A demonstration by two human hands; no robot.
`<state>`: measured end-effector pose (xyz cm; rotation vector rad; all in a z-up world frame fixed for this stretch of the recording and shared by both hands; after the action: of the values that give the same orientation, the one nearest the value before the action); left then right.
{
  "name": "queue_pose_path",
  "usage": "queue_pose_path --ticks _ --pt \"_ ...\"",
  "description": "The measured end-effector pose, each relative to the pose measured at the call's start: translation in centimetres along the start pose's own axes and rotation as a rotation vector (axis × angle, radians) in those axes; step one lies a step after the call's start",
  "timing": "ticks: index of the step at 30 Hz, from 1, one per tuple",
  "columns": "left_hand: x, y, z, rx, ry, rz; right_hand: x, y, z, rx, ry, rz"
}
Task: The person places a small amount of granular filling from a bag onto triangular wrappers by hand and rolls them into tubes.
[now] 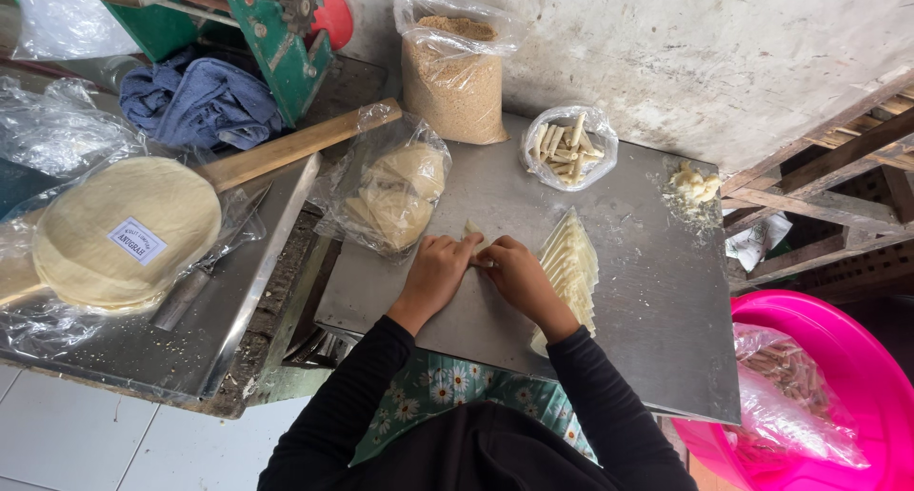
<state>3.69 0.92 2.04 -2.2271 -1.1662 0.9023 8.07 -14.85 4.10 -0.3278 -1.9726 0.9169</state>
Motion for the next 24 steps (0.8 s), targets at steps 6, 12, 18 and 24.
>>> queue_pose_path --ticks 6,12,18,24 --pt "0.6 0.3 -0.5 0.066 -0.105 0.071 -2.3 0.9 -2.0 0.083 -0.02 0.119" --pt "2.8 2.9 -2.3 0.234 -0.547 0.112 -4.1 1.6 -5.7 0.241 0.054 0.17" --pt "2.0 2.6 -1.7 0.138 -0.333 0.133 -4.7 1.4 -4.4 0.164 -0.061 0.059" --pt "0.6 1.2 -0.3 0.088 -0.048 0.068 -4.3 0.4 -1.9 0.016 -0.259 0.109"
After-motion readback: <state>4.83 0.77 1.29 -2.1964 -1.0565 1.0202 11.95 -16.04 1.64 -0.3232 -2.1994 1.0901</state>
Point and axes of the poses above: each hand's wrist, its own z-axis away from the middle knuckle, its own y-axis out of the palm, x = y × z, the point moved 3 cm from there along -z, towards the middle knuckle, and after that the axes turned 10 degrees about -x, right-handed, at the moved point
